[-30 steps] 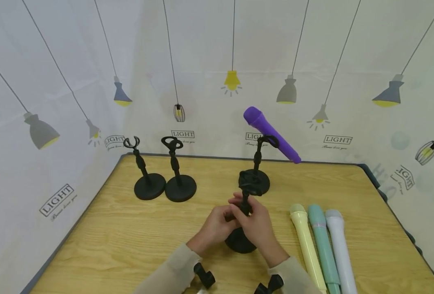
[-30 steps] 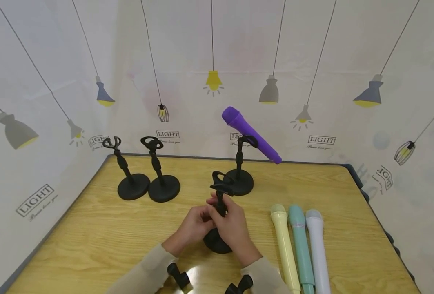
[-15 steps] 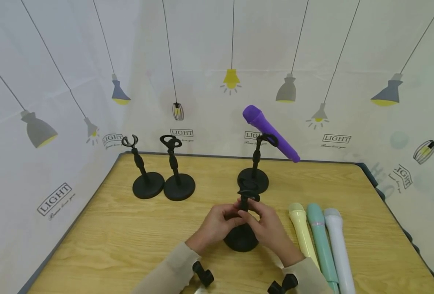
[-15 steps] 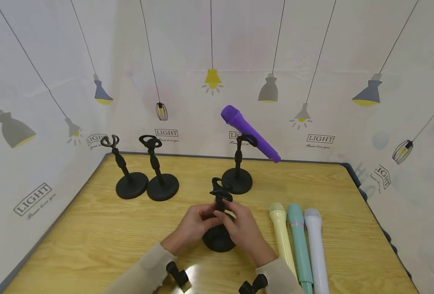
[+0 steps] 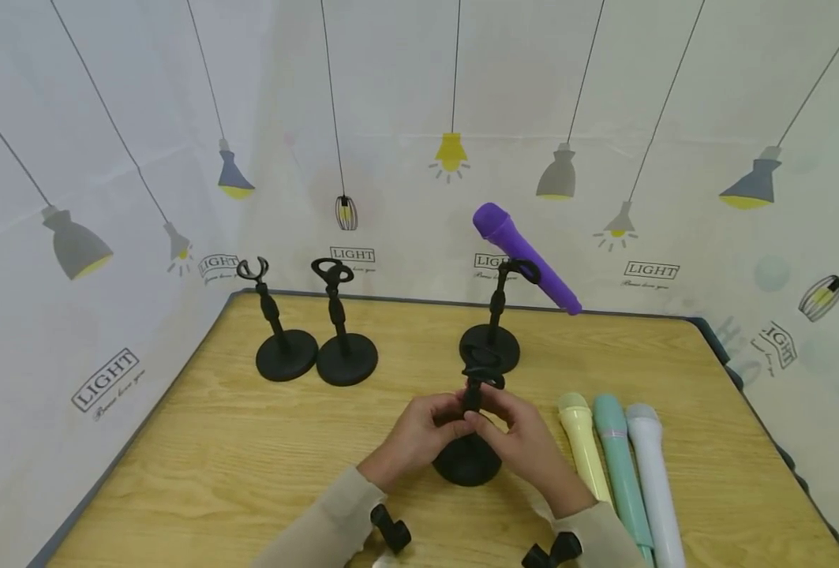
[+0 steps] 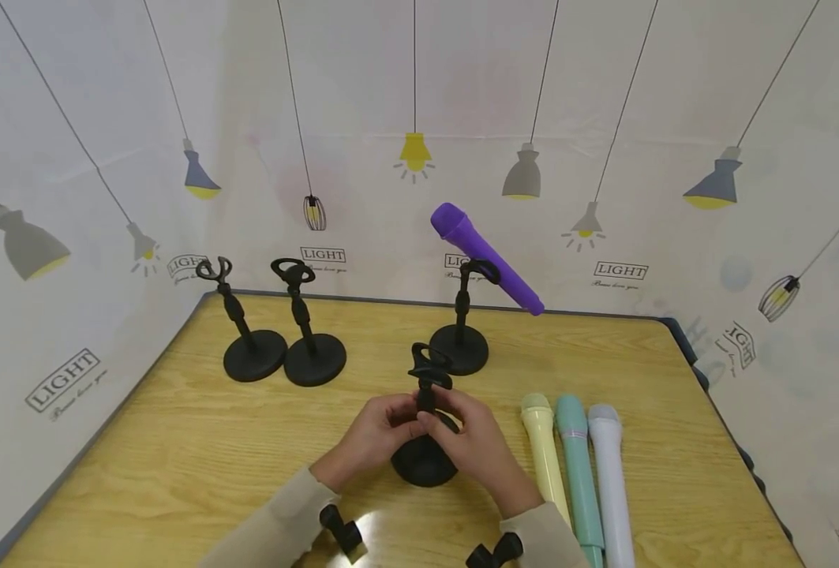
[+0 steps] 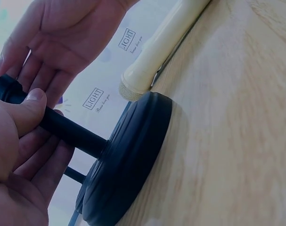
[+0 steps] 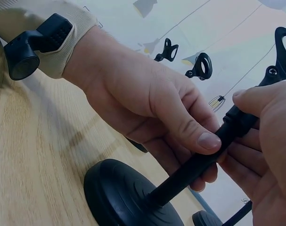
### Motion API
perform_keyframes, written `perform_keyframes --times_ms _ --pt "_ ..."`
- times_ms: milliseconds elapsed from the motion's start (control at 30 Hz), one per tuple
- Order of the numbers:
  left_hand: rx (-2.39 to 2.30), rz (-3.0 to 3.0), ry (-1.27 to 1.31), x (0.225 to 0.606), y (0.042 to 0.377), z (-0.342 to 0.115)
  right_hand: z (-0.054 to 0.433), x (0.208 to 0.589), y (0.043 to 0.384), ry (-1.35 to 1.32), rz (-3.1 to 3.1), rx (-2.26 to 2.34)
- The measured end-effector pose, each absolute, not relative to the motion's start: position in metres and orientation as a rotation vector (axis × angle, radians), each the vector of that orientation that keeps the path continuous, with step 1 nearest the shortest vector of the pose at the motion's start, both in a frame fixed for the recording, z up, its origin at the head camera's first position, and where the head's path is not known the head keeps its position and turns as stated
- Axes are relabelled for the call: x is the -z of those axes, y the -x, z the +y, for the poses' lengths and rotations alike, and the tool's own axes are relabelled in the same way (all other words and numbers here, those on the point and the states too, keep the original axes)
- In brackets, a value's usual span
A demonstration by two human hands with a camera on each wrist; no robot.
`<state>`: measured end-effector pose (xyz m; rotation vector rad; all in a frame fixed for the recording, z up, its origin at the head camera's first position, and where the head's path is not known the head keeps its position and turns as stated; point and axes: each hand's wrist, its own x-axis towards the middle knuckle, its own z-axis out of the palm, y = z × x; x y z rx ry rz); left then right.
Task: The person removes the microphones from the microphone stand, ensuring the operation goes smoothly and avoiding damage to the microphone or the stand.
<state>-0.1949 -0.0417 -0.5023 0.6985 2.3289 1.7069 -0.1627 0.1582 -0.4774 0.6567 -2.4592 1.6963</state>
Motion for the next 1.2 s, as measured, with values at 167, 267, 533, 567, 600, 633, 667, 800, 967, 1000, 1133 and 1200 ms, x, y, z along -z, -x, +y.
perform_keyframes --times_ms 167,267,533,567,600,633,667,800,967,1000,1133,1200 --pt "-1.687 2.345 -0.71 0.5 0.194 -0.046 0.156 0.48 0.162 -0.624 -2.428 -1.704" --pt "-1.682 2.348 -0.714 0.499 0.193 -0.049 0.154 0.481 0.162 -0.585 -2.429 -1.709" --pt "-1.723 2.334 -0.723 0.501 0.194 -0.062 0.149 0.48 0.162 -0.53 -2.425 -1.733" --pt "-1.721 2.341 -0.709 0.501 0.194 -0.064 0.148 0.48 0.163 -0.541 -2.42 -1.737" --pt "-1.72 2.347 -0.694 0.501 0.194 -0.067 0.146 0.481 0.163 -0.555 -2.414 -1.737" --pt "-1.72 2.35 -0.682 0.501 0.194 -0.069 0.145 0.481 0.164 -0.567 -2.41 -1.733" --pt "-1.719 2.354 -0.669 0.501 0.194 -0.072 0.144 0.482 0.165 -0.58 -2.405 -1.731" --pt "-1.725 2.366 -0.636 0.501 0.193 -0.083 0.138 0.482 0.166 -0.638 -2.391 -1.731" --pt "-1.754 2.365 -0.603 0.501 0.194 -0.101 0.129 0.482 0.169 -0.705 -2.383 -1.752" --pt "-1.758 2.366 -0.587 0.501 0.195 -0.105 0.127 0.481 0.17 -0.715 -2.381 -1.754" --pt "-1.774 2.389 -0.546 0.503 0.196 -0.121 0.119 0.479 0.172 -0.747 -2.372 -1.759" --pt "-1.777 2.407 -0.519 0.504 0.196 -0.129 0.113 0.478 0.173 -0.761 -2.372 -1.772"
